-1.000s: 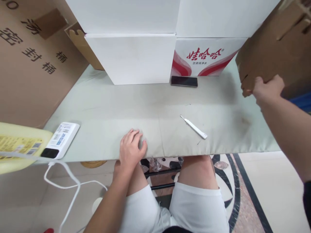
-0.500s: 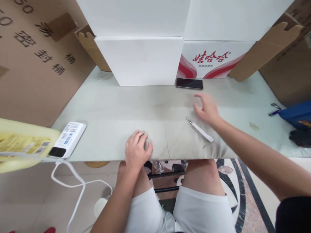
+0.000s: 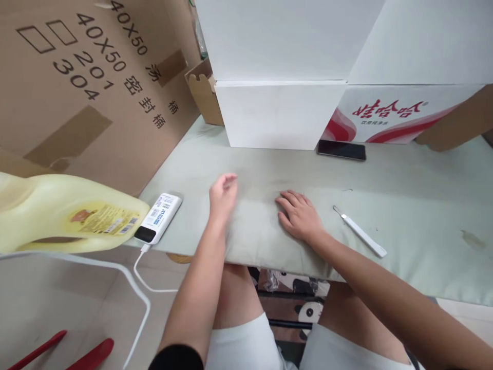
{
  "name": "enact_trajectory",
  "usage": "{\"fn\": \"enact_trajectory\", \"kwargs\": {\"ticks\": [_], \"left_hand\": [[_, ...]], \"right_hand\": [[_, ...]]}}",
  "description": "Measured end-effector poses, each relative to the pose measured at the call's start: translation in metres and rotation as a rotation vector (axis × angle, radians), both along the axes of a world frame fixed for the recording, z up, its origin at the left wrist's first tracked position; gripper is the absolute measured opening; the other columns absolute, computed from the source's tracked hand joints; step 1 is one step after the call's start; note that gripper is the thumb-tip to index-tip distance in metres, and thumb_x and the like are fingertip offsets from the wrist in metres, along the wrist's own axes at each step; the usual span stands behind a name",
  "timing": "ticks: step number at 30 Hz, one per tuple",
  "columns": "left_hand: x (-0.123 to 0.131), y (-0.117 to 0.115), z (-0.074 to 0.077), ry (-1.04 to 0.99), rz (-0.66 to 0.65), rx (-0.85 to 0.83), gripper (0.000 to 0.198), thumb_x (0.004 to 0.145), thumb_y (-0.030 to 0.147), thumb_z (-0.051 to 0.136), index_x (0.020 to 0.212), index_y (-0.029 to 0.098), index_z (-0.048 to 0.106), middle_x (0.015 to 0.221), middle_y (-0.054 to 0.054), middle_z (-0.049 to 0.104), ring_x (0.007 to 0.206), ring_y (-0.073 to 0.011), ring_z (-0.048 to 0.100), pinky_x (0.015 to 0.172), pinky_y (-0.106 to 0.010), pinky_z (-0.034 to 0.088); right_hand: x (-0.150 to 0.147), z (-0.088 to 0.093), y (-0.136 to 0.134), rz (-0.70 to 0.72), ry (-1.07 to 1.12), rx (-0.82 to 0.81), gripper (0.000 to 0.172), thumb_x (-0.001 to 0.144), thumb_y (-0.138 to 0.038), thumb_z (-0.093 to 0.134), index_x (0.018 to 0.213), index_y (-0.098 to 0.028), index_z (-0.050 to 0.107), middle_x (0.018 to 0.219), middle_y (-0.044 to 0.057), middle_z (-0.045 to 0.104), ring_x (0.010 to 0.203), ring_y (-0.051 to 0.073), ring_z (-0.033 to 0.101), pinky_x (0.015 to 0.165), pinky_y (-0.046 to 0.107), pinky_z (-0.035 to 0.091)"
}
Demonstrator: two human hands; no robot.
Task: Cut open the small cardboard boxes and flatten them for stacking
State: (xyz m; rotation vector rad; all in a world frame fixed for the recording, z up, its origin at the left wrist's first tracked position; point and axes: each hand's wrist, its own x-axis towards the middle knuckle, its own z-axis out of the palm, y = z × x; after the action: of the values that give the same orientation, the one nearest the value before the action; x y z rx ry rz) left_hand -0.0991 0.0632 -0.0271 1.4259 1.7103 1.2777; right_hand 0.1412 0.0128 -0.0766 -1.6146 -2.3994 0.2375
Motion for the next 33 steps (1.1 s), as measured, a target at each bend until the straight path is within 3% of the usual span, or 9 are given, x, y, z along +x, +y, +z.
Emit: {"fn": "enact_trajectory", "kwargs": {"ticks": [4,7,11,14,16,19,24,29,33], "left_hand": [[-0.024,0.113,0.029,0.044,0.188,0.111,0.011,0.084,0.013,0.052,0.083,0.021,0.060,0.094,-0.005,0.072,0.099,-0.0224,0.069,0.097,-0.037,0.052],[-0.044,0.180,0.047,0.272,0.124,0.187,0.021,0.078,0.002,0.059,0.084,0.022,0.058,0.102,-0.007,0.070,0.110,-0.0252,0.064,0.110,-0.042,0.044],[-0.067,0.240,0.071,0.471,-0.026,0.156,0.045,0.072,0.003,0.077,0.110,0.022,0.063,0.138,-0.005,0.060,0.139,-0.0282,0.043,0.126,-0.049,0.028],[-0.076,0.272,0.086,0.676,-0.144,0.190,0.074,0.083,0.018,0.079,0.148,0.023,0.044,0.165,0.004,0.039,0.157,-0.0230,0.014,0.133,-0.051,0.010],[-0.078,0.287,0.093,0.727,-0.172,0.154,0.077,0.086,0.019,0.077,0.153,0.019,0.039,0.170,0.002,0.033,0.160,-0.0239,0.003,0.131,-0.056,-0.002],[-0.074,0.297,0.102,0.778,-0.142,0.102,0.060,0.092,0.024,0.070,0.147,0.014,0.048,0.168,-0.008,0.038,0.159,-0.0280,0.006,0.125,-0.063,-0.009],[-0.067,0.286,0.112,1.032,0.004,0.130,0.041,0.101,0.020,0.041,0.133,0.003,0.060,0.156,-0.023,0.047,0.147,-0.0323,0.026,0.122,-0.061,0.003],[-0.072,0.248,0.117,1.063,-0.060,0.111,0.041,0.097,0.019,0.035,0.122,0.008,0.065,0.148,-0.019,0.053,0.141,-0.0318,0.030,0.119,-0.060,0.013],[-0.081,0.205,0.116,1.072,-0.108,0.185,0.035,0.097,0.027,0.034,0.104,0.022,0.067,0.134,-0.009,0.062,0.135,-0.0295,0.035,0.119,-0.056,0.017]], "right_hand": [[-0.002,0.000,0.000,0.006,-0.007,0.016,0.041,0.100,-0.032,0.046,0.135,-0.020,0.064,0.152,0.011,0.057,0.147,0.033,0.045,0.121,0.051,0.034],[-0.003,-0.001,0.000,0.022,-0.012,0.038,0.040,0.099,-0.031,0.048,0.133,-0.020,0.065,0.150,0.011,0.059,0.145,0.033,0.046,0.120,0.050,0.035],[-0.004,-0.002,0.000,0.025,-0.004,0.060,0.039,0.098,-0.030,0.050,0.132,-0.020,0.066,0.148,0.011,0.060,0.144,0.032,0.047,0.120,0.050,0.035],[-0.005,-0.001,0.001,0.026,0.004,0.043,0.039,0.097,-0.030,0.051,0.131,-0.020,0.066,0.149,0.010,0.060,0.145,0.032,0.047,0.120,0.050,0.034],[-0.005,0.000,0.001,0.019,0.011,0.026,0.039,0.096,-0.030,0.052,0.132,-0.021,0.066,0.150,0.009,0.059,0.145,0.032,0.047,0.120,0.050,0.034],[-0.006,0.001,0.002,0.010,0.028,0.013,0.040,0.095,-0.030,0.054,0.132,-0.022,0.066,0.151,0.009,0.059,0.146,0.031,0.046,0.121,0.049,0.034],[-0.006,0.001,0.003,0.000,0.043,0.009,0.039,0.094,-0.030,0.054,0.130,-0.023,0.067,0.150,0.008,0.060,0.146,0.030,0.047,0.122,0.047,0.034],[-0.005,0.001,0.003,0.000,0.040,0.004,0.039,0.095,-0.030,0.053,0.131,-0.021,0.067,0.151,0.009,0.059,0.146,0.031,0.047,0.122,0.048,0.034],[-0.005,0.003,0.003,0.006,0.037,-0.003,0.039,0.097,-0.031,0.051,0.131,-0.020,0.066,0.150,0.011,0.059,0.146,0.031,0.046,0.122,0.049,0.033]]}}
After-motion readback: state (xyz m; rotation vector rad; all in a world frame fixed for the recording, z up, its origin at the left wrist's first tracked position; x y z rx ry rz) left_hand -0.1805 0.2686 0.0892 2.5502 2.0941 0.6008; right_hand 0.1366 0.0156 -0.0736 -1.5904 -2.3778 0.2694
